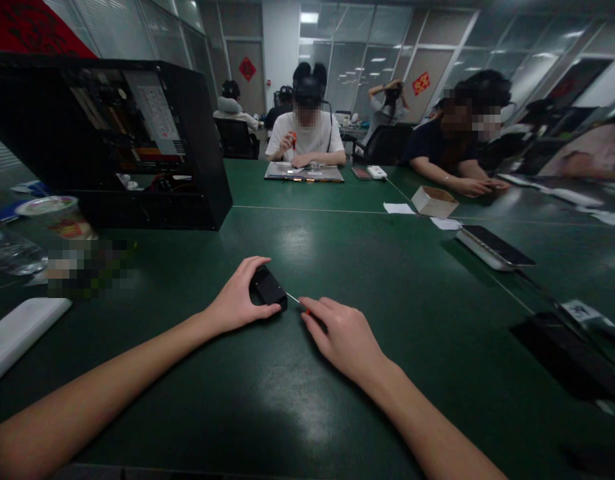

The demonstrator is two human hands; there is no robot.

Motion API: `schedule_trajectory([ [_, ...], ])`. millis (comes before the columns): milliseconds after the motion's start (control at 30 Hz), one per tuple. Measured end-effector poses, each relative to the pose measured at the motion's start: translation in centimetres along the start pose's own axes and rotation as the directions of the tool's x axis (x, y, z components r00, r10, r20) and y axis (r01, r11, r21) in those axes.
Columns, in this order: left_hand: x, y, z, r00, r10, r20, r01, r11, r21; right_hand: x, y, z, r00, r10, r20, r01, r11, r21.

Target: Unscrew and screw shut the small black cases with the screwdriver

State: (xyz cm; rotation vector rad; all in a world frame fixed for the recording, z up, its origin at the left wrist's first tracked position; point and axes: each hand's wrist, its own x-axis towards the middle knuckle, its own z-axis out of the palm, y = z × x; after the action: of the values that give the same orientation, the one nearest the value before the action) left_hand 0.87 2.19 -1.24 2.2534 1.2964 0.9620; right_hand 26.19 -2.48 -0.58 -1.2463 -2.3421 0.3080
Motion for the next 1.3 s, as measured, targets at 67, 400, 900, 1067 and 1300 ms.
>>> schedule_trajectory([
  [67, 0.0, 0.0, 0.1, 0.999, -0.034, -0.003, 0.034, 0.999, -0.02, 0.0, 0.0, 0.0, 1.0, 0.003, -0.004, -0.003, 1.0, 0.011],
  [400, -0.1, -0.2, 0.5, 0.997, -0.033, 0.071, 0.039, 0.996, -0.081, 0.2, -0.2, 0.6, 0.999, 0.031, -0.015, -0.031, 1.0, 0.007],
  [900, -0.3, 0.3, 0.7, 0.996, -0.023, 0.082, 0.03, 0.995, -0.095, 0.2, -0.6, 0.2, 0.998, 0.066, -0.013, -0.066, 0.998, -0.017],
  [1067, -0.3, 0.4, 0.6, 0.996, -0.018, 0.089, 0.026, 0.996, -0.089, 0.9, -1.1, 0.4, 0.998, 0.062, 0.024, -0.059, 0.994, -0.096],
  [1300, -0.2, 0.5, 0.5, 0.993, -0.017, 0.115, 0.028, 0.995, -0.096, 1.1, -1.4, -0.9, 0.994, 0.09, 0.057, -0.077, 0.977, -0.201],
])
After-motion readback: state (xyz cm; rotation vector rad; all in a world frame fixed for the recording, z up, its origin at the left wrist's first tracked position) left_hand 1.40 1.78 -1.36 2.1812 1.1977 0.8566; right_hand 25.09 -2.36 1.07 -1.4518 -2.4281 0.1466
